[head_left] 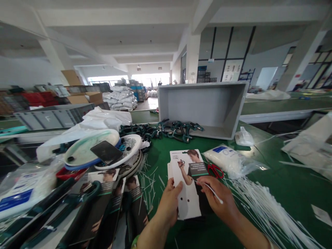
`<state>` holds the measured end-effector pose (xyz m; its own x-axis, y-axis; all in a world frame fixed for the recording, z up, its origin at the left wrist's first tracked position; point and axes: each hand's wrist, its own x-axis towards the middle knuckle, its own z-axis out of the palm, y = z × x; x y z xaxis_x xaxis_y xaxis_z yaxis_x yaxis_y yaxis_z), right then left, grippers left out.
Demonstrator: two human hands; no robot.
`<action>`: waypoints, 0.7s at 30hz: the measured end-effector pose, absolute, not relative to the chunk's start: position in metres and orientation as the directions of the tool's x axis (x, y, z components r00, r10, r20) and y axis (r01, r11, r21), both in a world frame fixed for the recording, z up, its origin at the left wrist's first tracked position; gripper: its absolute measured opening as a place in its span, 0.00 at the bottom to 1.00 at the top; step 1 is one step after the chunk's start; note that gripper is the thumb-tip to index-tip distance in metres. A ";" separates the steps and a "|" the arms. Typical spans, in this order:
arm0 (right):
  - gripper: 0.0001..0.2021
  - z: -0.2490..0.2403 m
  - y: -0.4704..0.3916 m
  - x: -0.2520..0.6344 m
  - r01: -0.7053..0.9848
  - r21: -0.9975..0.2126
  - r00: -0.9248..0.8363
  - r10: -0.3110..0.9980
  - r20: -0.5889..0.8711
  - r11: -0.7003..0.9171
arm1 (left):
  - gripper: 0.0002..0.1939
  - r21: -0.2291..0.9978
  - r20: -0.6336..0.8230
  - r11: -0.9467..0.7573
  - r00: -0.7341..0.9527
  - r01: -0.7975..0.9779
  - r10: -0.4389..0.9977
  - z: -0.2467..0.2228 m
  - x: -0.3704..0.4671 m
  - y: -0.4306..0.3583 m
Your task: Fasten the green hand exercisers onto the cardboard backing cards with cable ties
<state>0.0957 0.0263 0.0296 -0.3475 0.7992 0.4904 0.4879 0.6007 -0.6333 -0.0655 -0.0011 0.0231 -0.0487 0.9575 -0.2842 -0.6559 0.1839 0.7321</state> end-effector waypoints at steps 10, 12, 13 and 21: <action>0.10 0.028 0.036 0.090 0.489 -0.266 -0.454 0.503 0.736 0.831 | 0.29 0.736 -0.326 0.256 0.002 -0.627 0.945 0.039 -0.052 -0.015; 0.10 0.030 0.036 0.090 0.487 -0.233 -0.479 0.481 0.734 0.842 | 0.29 0.728 -0.326 0.275 0.036 -0.628 0.945 0.040 -0.051 -0.017; 0.10 0.031 0.035 0.091 0.494 -0.229 -0.505 0.491 0.709 0.839 | 0.29 0.723 -0.326 0.280 0.045 -0.631 0.944 0.039 -0.051 -0.017; 0.14 0.047 0.047 0.132 0.559 -0.637 -0.228 0.837 0.498 0.531 | 0.24 0.745 -0.234 0.223 0.067 -0.629 0.970 0.034 -0.073 -0.013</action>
<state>0.1318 0.0466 0.0471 -0.2282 0.8368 0.4976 0.5593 0.5310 -0.6366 -0.0733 -0.0133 0.0335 0.0672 0.9699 -0.2342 -0.6288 0.2234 0.7448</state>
